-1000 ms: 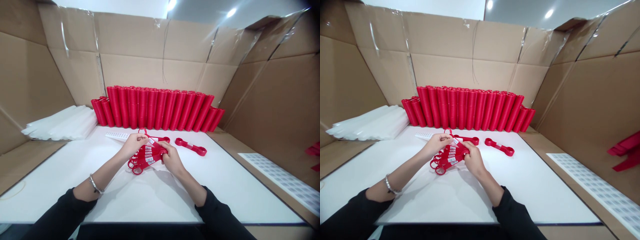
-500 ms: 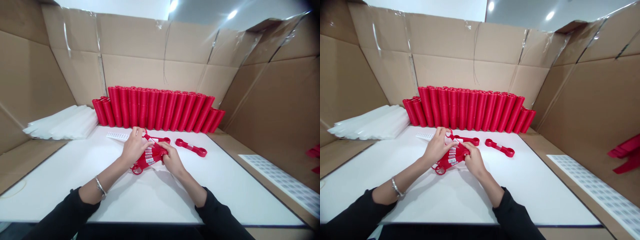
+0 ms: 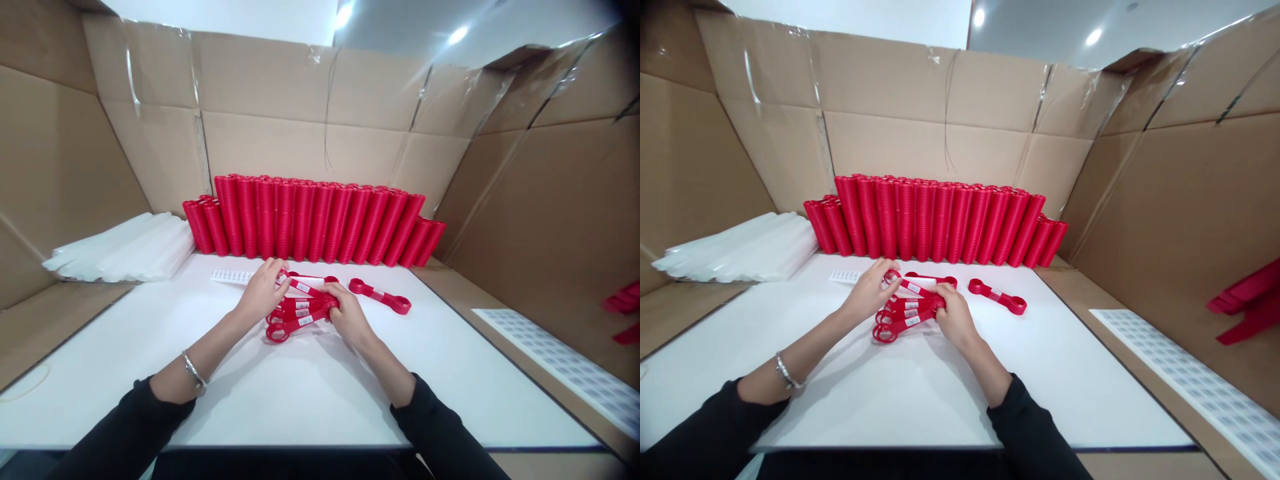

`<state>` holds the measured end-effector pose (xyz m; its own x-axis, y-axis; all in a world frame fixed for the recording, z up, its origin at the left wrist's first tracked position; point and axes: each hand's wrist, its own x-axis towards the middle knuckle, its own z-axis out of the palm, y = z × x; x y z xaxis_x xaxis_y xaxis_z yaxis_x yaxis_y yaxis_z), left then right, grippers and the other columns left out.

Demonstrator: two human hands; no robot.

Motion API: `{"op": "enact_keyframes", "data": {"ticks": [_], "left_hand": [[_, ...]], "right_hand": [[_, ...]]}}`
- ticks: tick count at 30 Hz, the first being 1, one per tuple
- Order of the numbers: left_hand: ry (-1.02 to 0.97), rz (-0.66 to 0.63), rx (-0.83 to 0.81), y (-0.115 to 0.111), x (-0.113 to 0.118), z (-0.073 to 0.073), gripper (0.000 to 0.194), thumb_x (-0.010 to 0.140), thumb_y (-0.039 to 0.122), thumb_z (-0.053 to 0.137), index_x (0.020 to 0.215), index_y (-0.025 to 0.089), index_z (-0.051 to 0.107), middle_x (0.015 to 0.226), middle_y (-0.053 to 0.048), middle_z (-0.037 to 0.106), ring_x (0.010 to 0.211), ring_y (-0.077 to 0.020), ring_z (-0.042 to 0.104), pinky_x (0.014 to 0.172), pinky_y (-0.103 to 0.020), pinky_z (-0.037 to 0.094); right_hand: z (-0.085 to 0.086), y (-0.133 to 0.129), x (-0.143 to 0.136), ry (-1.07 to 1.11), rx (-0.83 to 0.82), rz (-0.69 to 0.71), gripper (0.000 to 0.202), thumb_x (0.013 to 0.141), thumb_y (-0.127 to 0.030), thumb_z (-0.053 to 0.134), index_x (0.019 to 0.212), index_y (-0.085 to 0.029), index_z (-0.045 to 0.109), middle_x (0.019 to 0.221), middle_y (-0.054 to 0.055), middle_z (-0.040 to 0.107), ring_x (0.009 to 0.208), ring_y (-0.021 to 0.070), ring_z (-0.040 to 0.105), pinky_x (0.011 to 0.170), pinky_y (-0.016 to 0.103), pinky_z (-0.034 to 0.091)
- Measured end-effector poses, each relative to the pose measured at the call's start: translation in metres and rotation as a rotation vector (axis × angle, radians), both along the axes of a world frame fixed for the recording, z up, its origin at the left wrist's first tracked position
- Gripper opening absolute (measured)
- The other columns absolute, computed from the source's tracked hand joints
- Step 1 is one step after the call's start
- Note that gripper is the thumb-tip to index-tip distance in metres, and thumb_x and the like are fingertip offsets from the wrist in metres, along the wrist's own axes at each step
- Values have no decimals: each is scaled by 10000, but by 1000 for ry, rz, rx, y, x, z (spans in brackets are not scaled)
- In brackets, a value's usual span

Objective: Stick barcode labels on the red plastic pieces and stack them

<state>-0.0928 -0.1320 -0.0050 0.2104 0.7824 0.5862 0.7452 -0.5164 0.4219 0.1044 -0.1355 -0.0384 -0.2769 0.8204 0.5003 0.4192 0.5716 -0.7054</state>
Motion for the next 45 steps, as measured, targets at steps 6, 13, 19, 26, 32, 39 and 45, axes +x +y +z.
{"op": "enact_keyframes", "data": {"ticks": [6, 13, 19, 26, 32, 39, 45], "left_hand": [[45, -101, -156, 3, 2, -12, 104, 800, 231, 445, 847, 192, 529, 829, -16, 513, 712, -145, 513, 688, -282, 422], [4, -156, -198, -2, 9, -13, 99, 783, 182, 418, 812, 190, 512, 796, -10, 542, 710, -146, 513, 666, -281, 418], [-57, -249, -348, -4, 10, -12, 131, 792, 166, 381, 836, 195, 501, 712, 17, 507, 617, -118, 498, 595, -251, 418], [181, -255, -173, -17, 10, -2, 181, 820, 310, 449, 813, 194, 587, 935, -51, 521, 891, -193, 500, 806, -332, 404], [454, -367, -255, -26, 14, -5, 184, 804, 240, 448, 656, 178, 538, 677, -20, 559, 671, -169, 508, 612, -270, 368], [515, -289, -316, -30, 14, 1, 206, 855, 242, 343, 839, 198, 544, 696, -22, 559, 628, -165, 515, 551, -244, 339], [660, -286, -227, -36, 19, 7, 227, 822, 138, 356, 902, 201, 559, 716, -41, 558, 693, -191, 507, 633, -275, 362]], "right_hand": [[-4, 5, 15, -212, 2, -93, 463, 557, 23, 367, 895, -156, 628, 1042, 87, 548, 978, 204, 523, 873, 343, 402], [-8, -3, 26, -368, 43, -39, 403, 581, 22, 374, 866, -175, 580, 952, 60, 547, 851, 180, 523, 729, 286, 398], [-9, -10, 28, -475, -14, 49, 305, 556, 15, 353, 755, -167, 497, 765, 22, 532, 733, 161, 485, 647, 253, 346], [-11, -10, 27, -545, -14, 36, 282, 571, 16, 373, 756, -169, 480, 755, 22, 521, 724, 161, 467, 635, 248, 329], [-14, -10, 25, -576, 3, -1, 239, 609, 20, 380, 717, -171, 473, 715, 15, 492, 687, 156, 436, 608, 248, 313], [-13, -11, 23, -577, -5, -19, 258, 600, 35, 380, 721, -174, 472, 720, 15, 490, 701, 160, 439, 621, 247, 321], [-18, -10, 22, -558, 7, -66, 223, 611, 12, 387, 711, -175, 457, 724, 21, 490, 704, 161, 441, 616, 244, 314]]}}
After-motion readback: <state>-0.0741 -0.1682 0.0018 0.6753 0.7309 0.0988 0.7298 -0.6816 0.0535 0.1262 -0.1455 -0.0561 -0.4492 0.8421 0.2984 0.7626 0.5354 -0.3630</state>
